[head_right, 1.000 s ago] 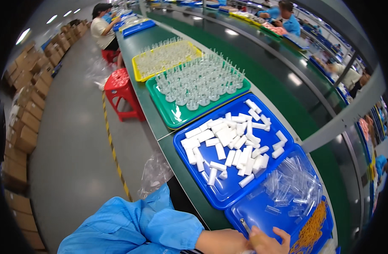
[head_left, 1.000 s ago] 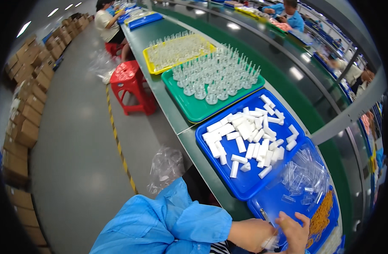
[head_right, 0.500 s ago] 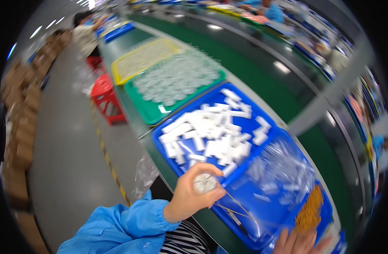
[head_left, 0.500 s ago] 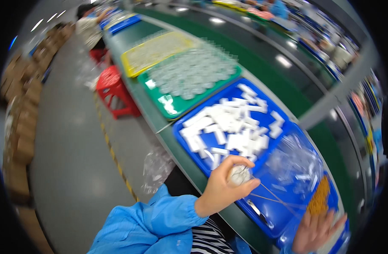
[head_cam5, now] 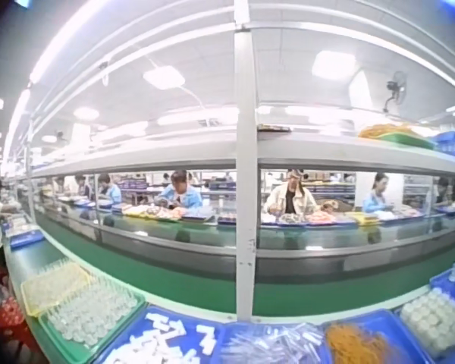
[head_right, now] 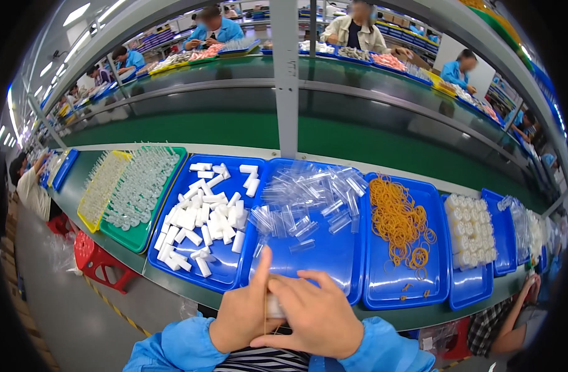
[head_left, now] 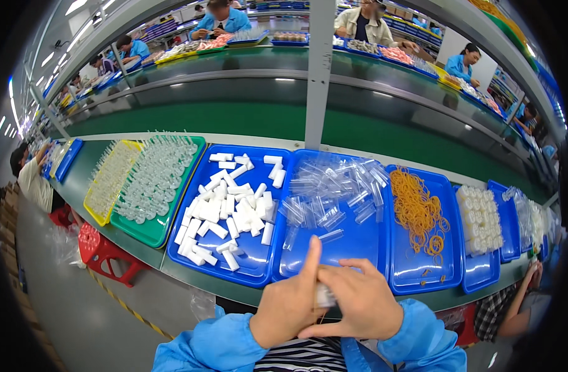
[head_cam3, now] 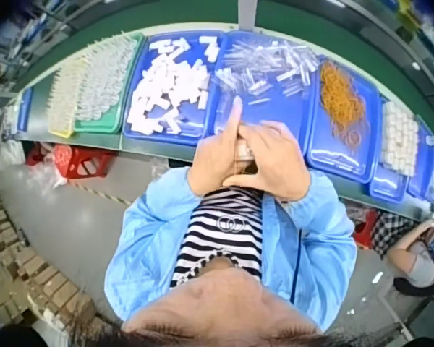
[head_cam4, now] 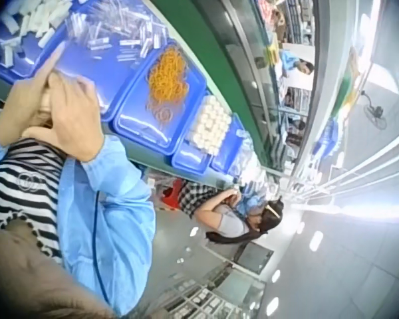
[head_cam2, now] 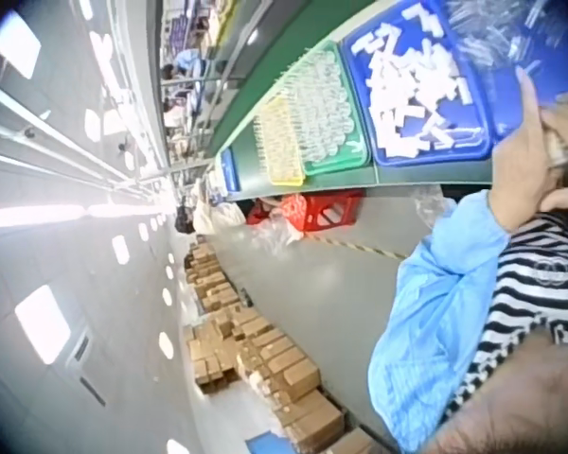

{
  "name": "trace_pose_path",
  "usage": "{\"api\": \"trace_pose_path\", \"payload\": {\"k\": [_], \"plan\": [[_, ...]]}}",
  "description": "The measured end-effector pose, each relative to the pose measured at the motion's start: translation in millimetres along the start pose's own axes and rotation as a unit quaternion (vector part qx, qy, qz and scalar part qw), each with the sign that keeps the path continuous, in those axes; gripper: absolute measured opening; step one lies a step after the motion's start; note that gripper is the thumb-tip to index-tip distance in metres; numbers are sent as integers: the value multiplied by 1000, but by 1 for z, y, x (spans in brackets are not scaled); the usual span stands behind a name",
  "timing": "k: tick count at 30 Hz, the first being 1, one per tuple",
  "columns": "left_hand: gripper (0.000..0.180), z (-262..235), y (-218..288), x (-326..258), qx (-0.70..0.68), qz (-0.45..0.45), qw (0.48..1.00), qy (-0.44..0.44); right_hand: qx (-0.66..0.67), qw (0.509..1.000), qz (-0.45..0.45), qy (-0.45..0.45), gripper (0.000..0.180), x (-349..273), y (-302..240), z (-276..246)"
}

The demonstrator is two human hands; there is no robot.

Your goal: The person assembles small white cylindrical components by inserting clear plastic tubes into them and securing the bundle with a rubber band. They repeat this process multiple times, placing the finished bundles into a blue tray.

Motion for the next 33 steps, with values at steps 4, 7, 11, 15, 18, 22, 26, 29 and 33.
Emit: {"api": "trace_pose_path", "payload": {"k": [4,7,11,15,18,22,26,29,33], "plan": [[51,-6,6,0,-164,46,985,-20,-98,995,23,-12,62,-10,12,-1],[35,-5,-29,-2,-410,-127,901,-57,-50,994,-25,-90,41,-21,8,15],[30,47,-60,-26,-655,-330,657,-175,108,971,-204,-55,26,-20,-58,-10],[29,67,-45,-46,-694,-464,548,-50,-130,956,-237,115,33,-23,-48,3],[34,37,-42,-26,-738,-217,639,14,318,946,28,63,61,-14,18,10],[77,-22,-21,-14,-273,91,939,187,404,908,101,40,89,-16,34,37],[99,-13,-12,-5,-16,129,985,109,162,986,1,43,88,-12,17,26],[97,-3,-19,-7,44,115,988,91,72,993,-31,92,64,-6,4,21],[92,6,-18,-9,89,107,987,76,115,990,29,82,47,-2,8,34]]}}
Point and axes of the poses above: each hand's wrist, its own x-axis towards the middle knuckle, its own z-axis out of the palm, y = z × x, the point moved 9 cm from there along x, towards the middle knuckle, and after that the axes turned 12 degrees about -x, right-handed, at the moved point
